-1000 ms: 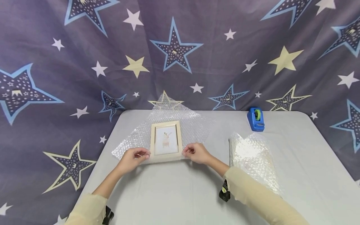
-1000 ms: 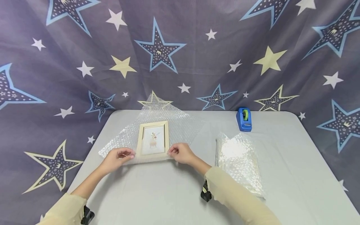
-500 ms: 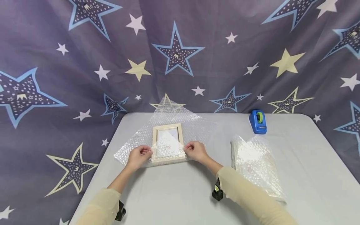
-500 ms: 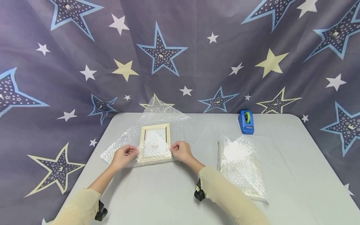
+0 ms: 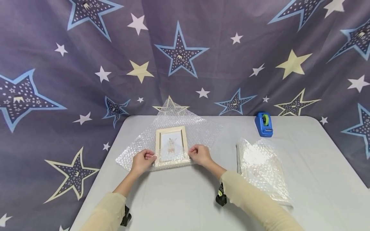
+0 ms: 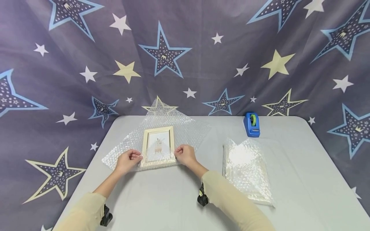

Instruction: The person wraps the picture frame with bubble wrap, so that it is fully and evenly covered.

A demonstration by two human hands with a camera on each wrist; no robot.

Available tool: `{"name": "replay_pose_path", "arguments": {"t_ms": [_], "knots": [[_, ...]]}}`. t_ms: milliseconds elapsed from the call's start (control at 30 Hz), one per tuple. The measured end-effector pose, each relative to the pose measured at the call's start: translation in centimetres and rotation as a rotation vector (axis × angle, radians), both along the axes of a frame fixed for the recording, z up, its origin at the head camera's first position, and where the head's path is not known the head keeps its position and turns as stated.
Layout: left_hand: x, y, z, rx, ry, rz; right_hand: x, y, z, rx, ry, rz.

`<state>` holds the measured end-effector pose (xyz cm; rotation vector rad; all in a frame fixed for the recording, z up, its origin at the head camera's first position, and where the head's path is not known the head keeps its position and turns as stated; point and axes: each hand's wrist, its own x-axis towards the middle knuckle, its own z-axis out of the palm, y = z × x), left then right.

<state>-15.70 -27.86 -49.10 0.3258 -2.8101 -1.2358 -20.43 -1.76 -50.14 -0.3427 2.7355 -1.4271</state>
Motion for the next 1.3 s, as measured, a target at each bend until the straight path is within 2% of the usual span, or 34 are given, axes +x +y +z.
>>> {"name": "replay_pose_path", "arguments": {"t_ms": [133,367,533,633,733,1067,1200,1300], "knots": [[-0.1,-0.1,-0.4,0.007,-0.011,0.009,0.1,0.0,0.0,0.028,0.049,0.032],[-0.1,-0.2,-0.5,0.004,-0.031,0.022,0.1,-0.4,1.0,0.240,0.200,0.110],[0.2,-0.2,-0.3,0.008,-0.034,0.028,0.3,-1.0,1.5,0.309,0.289,0.270],[0.2,-0.2,-0.3,0.011,-0.028,0.023,0.4,-1.2,1.5,0.356,0.302,0.367],[0.3,-0.2,-0.3,0.016,-0.028,0.016,0.6,-1.3,1.3,0.401,0.311,0.423],[-0.3,-0.5,-0.1,0.010,-0.051,-0.005,0.8,-1.1,0.2,0.387,0.339,0.433],[-1.4,-0.8,0.8,-0.005,-0.072,-0.012,0.6,-1.1,0.2,0.399,0.359,0.425],[-2.7,-1.1,1.9,-0.045,-0.066,-0.015,0.6,-1.2,0.4,0.424,0.347,0.427]]}}
